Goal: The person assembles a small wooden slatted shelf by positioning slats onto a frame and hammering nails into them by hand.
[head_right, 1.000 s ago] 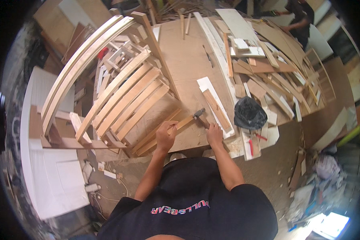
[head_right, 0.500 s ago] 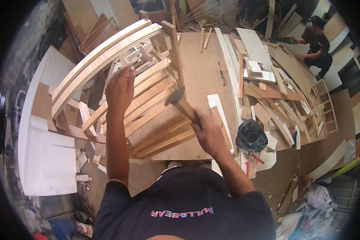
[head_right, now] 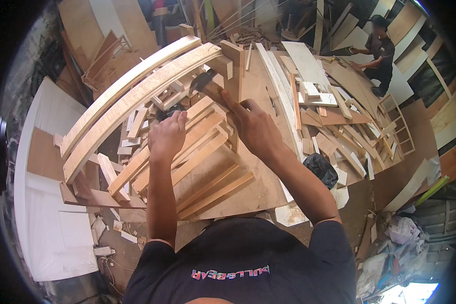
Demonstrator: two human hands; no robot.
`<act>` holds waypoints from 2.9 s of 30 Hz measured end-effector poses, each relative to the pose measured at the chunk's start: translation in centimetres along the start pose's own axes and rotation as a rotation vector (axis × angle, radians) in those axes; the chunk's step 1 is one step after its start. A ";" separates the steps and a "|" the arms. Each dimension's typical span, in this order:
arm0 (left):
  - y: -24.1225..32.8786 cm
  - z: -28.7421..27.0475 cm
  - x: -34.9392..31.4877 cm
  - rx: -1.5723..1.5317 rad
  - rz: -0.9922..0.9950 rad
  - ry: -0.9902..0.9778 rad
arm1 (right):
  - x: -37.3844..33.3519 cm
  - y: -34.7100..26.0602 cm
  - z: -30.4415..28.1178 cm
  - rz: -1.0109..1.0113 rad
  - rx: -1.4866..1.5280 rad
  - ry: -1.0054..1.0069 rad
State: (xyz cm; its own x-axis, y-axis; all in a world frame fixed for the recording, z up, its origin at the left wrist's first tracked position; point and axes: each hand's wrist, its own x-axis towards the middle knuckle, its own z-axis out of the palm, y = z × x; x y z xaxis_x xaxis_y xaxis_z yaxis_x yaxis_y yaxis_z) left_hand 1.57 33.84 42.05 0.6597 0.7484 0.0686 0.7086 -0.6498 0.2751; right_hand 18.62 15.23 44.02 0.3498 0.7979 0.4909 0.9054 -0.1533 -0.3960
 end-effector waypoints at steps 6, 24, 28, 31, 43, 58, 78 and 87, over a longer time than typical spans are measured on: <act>-0.4 0.2 0.2 -0.016 0.019 -0.010 | -0.2 1.1 1.2 0.069 -0.025 -0.075; -0.7 0.6 0.6 -0.022 0.034 0.009 | -1.1 0.7 1.7 0.144 0.030 -0.014; -1.1 1.2 0.9 -0.028 0.064 0.051 | 0.2 0.0 1.4 0.207 -0.101 -0.094; -1.1 1.4 0.5 -0.021 0.062 0.071 | -0.2 0.3 0.7 0.156 -0.095 -0.074; -0.4 -0.1 0.3 -0.010 0.048 -0.003 | 1.6 0.9 0.2 0.173 -0.064 -0.144; -1.1 0.7 0.8 -0.016 0.076 -0.017 | 2.5 -0.1 -0.8 0.253 -0.062 -0.247; -0.9 0.4 0.9 0.035 0.066 -0.044 | 2.9 0.6 0.1 0.164 -0.018 -0.193; -1.2 0.5 0.7 0.022 0.057 -0.026 | 3.5 -0.8 -1.7 0.181 0.037 -0.199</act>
State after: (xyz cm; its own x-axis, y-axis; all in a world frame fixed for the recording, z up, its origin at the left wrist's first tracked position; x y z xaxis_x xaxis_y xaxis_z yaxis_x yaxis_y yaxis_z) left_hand 1.27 35.04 41.33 0.7053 0.7065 0.0584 0.6748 -0.6943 0.2500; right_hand 19.52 17.14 47.32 0.4475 0.8590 0.2486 0.8219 -0.2855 -0.4929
